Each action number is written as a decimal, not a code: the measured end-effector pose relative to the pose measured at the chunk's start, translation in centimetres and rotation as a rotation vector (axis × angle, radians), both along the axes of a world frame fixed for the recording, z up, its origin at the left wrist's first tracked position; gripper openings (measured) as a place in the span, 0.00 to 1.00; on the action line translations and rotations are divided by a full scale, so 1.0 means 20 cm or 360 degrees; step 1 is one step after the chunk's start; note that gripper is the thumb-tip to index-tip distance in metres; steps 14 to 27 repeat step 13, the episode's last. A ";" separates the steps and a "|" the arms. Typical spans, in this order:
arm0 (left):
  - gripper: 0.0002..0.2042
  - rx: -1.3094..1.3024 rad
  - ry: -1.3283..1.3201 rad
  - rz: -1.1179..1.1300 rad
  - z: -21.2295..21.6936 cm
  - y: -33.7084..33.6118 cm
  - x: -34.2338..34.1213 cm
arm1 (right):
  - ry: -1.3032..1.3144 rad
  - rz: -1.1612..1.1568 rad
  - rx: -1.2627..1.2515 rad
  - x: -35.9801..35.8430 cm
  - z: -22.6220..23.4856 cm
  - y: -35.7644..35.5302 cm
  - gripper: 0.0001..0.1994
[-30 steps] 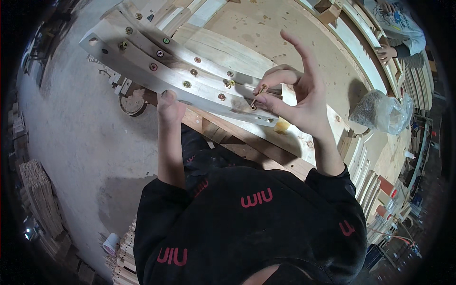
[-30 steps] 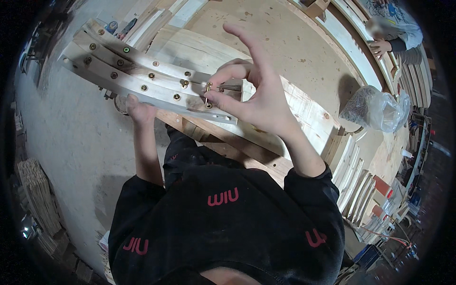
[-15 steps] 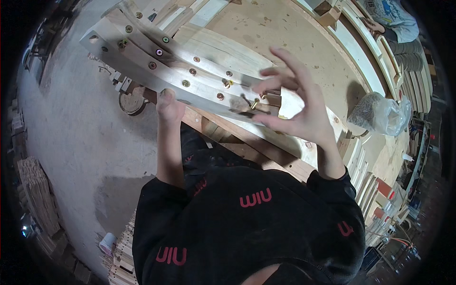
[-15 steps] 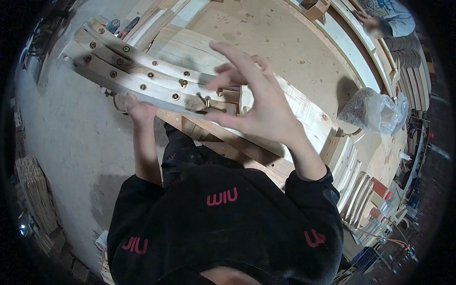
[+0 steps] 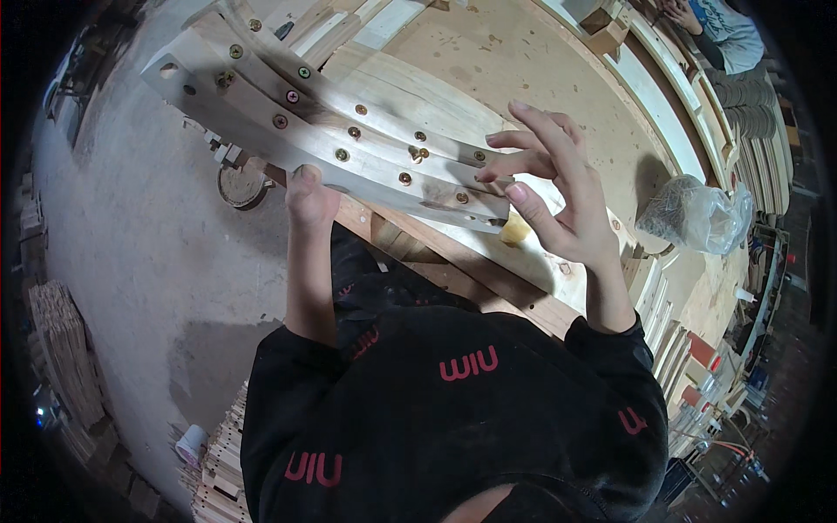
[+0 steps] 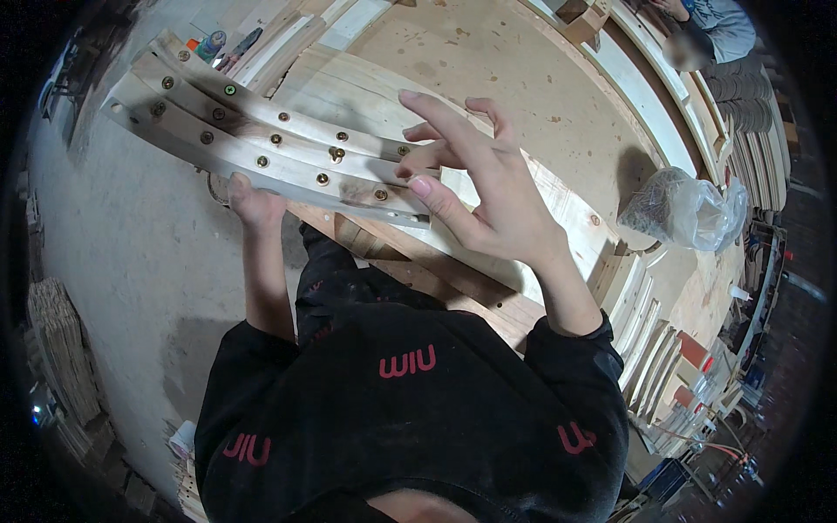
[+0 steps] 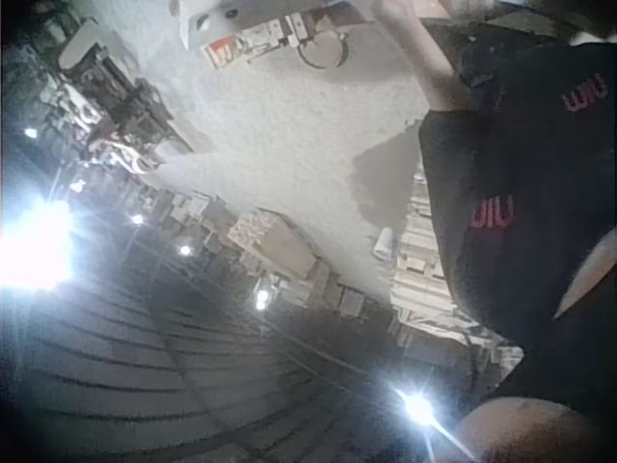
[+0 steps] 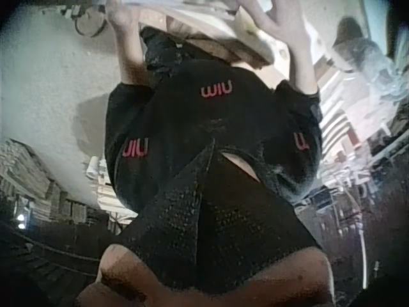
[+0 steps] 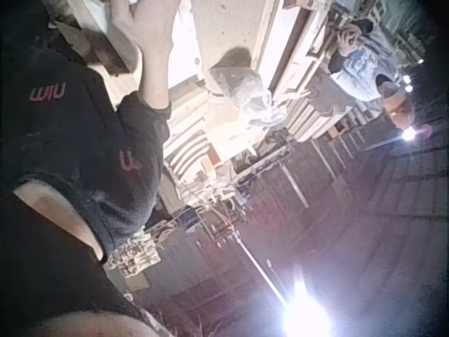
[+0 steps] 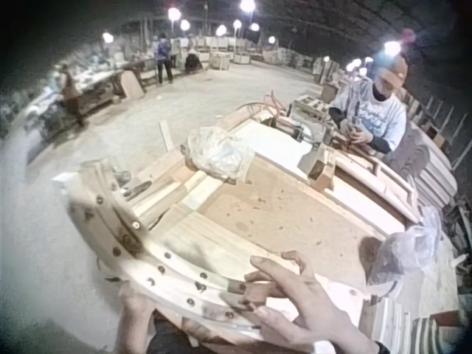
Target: Assembling curved wooden furniture components by inserting screws.
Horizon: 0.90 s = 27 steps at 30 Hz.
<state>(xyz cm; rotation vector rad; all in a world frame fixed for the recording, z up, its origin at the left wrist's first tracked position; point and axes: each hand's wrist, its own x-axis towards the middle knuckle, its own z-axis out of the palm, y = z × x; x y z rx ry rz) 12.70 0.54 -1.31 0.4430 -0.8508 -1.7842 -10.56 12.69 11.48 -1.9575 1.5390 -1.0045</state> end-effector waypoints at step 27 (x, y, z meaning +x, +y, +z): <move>0.39 0.0060 -0.0306 0.0069 0.07 0.00 -0.08 | 0.0072 0.0010 0.0017 0.04 -0.04 -0.11 0.36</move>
